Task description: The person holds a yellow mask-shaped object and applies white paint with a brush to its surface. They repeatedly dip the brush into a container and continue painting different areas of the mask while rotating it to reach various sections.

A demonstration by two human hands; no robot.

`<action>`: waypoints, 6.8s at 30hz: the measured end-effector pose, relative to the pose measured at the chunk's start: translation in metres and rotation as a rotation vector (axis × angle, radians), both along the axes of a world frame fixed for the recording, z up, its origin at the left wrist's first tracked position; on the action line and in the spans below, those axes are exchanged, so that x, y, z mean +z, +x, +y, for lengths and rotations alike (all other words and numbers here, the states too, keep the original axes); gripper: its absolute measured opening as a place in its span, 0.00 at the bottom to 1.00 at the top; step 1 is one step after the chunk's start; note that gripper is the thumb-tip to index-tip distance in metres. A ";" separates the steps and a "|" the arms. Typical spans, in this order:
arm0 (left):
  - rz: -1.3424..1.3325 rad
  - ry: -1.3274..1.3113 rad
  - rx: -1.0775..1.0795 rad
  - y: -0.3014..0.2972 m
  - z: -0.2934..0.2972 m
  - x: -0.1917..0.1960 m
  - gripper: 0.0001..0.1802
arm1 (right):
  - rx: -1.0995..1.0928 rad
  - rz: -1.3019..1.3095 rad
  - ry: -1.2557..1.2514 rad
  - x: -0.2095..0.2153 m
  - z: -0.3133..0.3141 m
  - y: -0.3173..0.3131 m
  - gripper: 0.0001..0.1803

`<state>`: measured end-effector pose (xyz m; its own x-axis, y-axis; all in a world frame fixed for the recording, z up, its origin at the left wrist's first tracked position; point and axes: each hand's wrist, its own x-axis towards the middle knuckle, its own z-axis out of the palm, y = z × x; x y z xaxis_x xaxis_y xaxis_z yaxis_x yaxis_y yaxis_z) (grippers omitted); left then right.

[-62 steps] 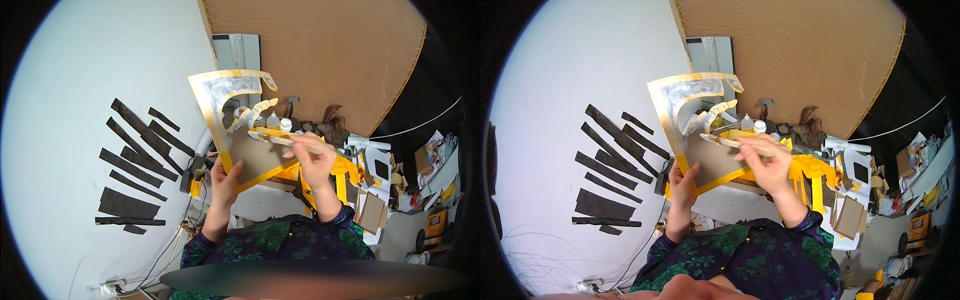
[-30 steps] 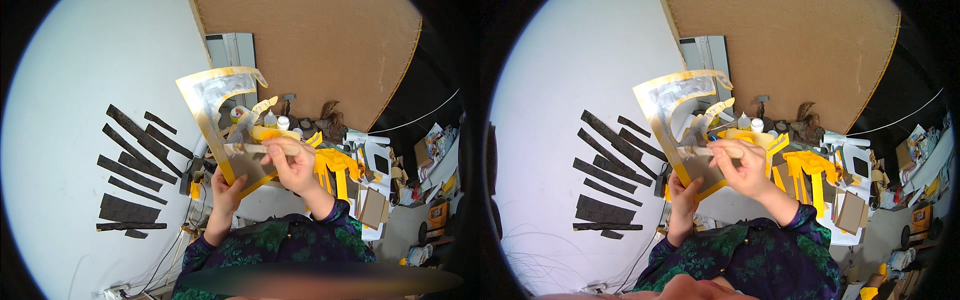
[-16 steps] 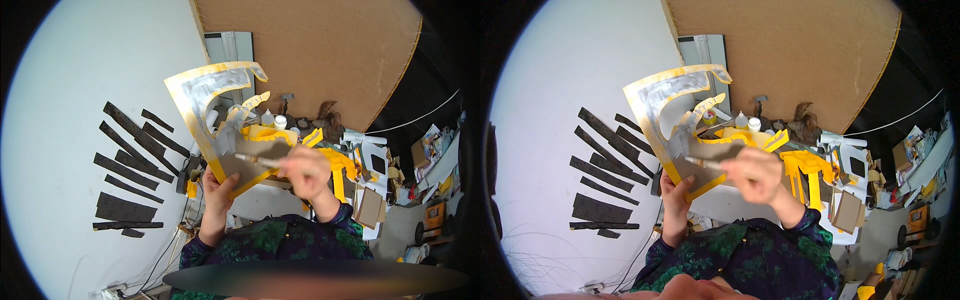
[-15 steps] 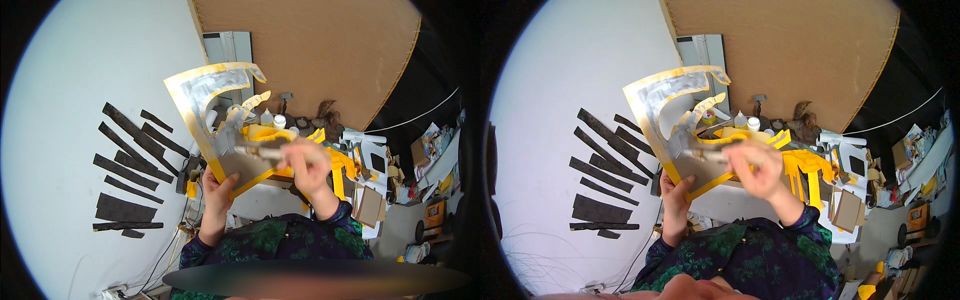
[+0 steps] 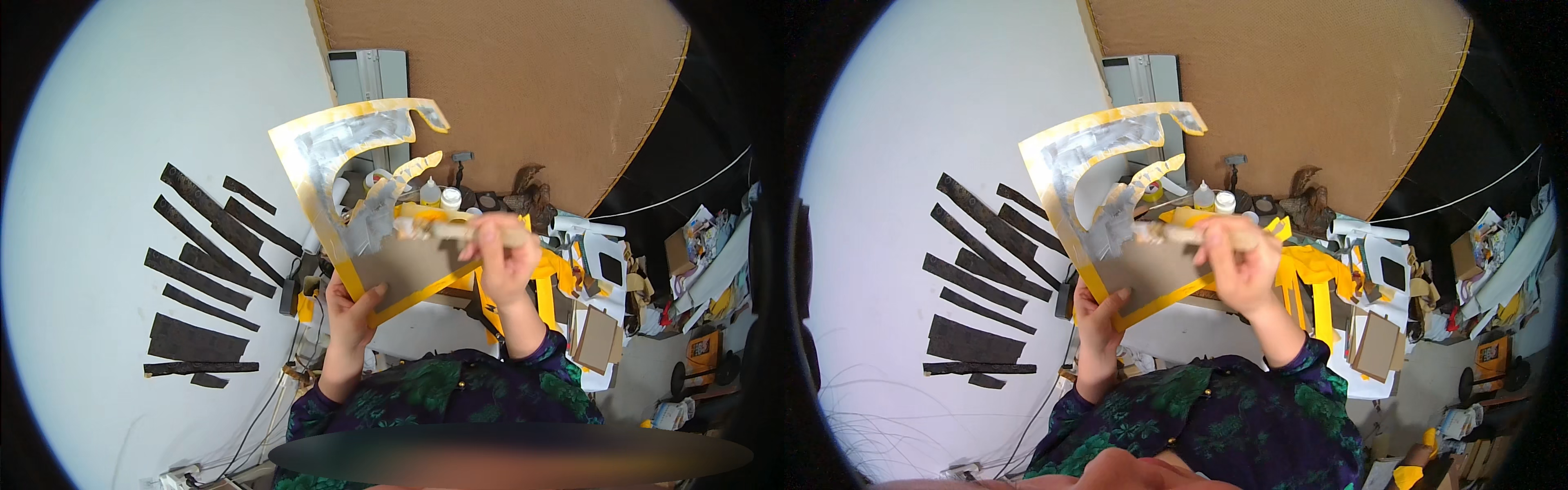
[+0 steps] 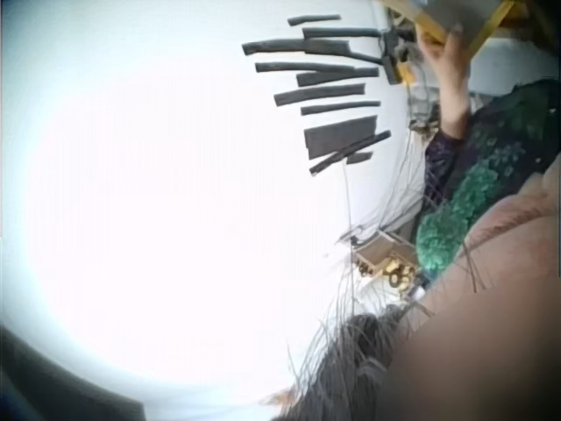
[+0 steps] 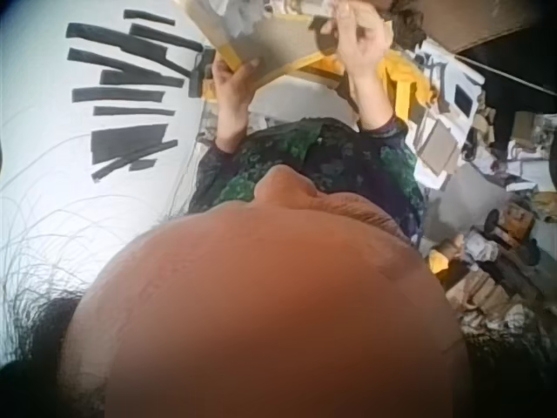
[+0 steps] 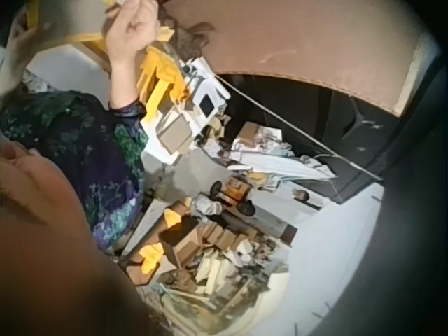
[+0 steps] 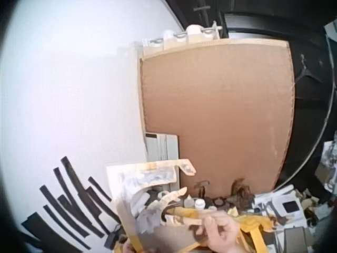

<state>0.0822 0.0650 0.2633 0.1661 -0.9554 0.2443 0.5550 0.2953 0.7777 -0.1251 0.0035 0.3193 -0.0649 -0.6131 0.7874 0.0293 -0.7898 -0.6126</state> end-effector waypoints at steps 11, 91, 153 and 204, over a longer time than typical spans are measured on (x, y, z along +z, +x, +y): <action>-0.022 0.028 -0.042 0.008 -0.005 -0.004 0.20 | 0.027 0.312 -0.053 0.000 -0.017 -0.011 0.06; 0.307 -0.076 0.225 0.016 -0.049 0.014 0.20 | 0.314 0.361 -0.162 0.002 -0.051 -0.002 0.06; 0.312 0.122 0.086 0.002 -0.068 -0.059 0.22 | 0.246 0.216 0.380 -0.024 -0.042 -0.036 0.09; 0.272 0.065 0.188 0.003 -0.058 -0.018 0.15 | 0.221 0.712 -0.132 -0.021 -0.022 -0.041 0.08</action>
